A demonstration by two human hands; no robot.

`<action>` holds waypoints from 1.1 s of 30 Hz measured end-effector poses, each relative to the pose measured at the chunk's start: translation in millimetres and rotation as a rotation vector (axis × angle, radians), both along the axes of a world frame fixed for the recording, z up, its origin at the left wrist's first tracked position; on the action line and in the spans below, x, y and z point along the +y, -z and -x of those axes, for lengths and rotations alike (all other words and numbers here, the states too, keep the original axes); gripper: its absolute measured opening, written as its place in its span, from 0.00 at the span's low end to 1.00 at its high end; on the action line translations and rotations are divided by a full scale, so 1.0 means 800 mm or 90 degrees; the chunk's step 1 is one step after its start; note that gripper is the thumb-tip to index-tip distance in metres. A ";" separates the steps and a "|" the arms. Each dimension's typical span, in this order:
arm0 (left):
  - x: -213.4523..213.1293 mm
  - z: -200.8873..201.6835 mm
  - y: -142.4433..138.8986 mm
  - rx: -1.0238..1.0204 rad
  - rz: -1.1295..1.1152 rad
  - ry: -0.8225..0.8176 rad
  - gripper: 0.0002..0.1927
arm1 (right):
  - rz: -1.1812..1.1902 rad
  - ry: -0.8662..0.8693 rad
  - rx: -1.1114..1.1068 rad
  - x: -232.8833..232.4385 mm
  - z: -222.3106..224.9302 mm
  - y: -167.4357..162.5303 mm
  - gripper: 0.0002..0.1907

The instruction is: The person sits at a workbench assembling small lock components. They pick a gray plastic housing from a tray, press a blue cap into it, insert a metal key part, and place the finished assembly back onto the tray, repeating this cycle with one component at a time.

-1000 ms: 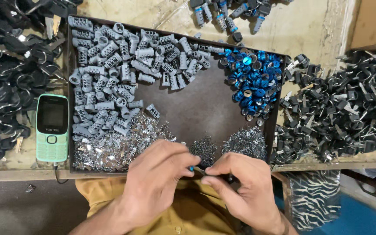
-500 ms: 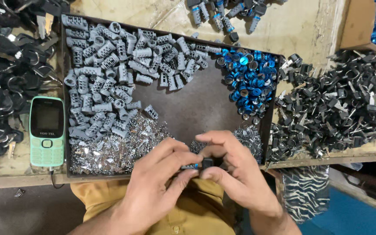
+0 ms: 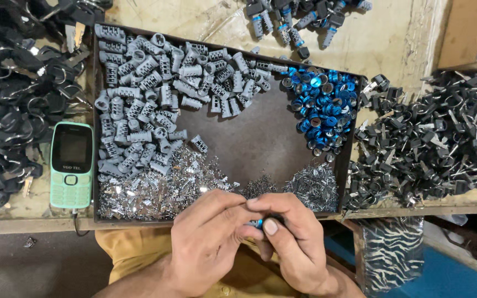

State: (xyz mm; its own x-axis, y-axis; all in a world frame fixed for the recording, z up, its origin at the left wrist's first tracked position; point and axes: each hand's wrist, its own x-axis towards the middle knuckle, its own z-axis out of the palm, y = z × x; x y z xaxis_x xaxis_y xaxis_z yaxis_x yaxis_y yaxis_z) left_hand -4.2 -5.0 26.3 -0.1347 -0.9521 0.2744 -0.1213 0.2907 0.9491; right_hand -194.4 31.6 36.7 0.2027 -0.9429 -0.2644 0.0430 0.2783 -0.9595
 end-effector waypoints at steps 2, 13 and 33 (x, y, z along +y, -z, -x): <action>-0.013 -0.008 -0.012 -0.037 0.022 -0.062 0.14 | -0.002 0.095 -0.005 -0.003 0.005 -0.006 0.15; 0.017 -0.008 0.040 0.646 -0.702 0.240 0.14 | 0.411 -0.070 0.411 -0.027 -0.006 -0.031 0.25; 0.008 -0.016 0.034 0.609 -0.664 0.169 0.05 | 0.122 0.024 0.070 0.007 -0.019 -0.005 0.25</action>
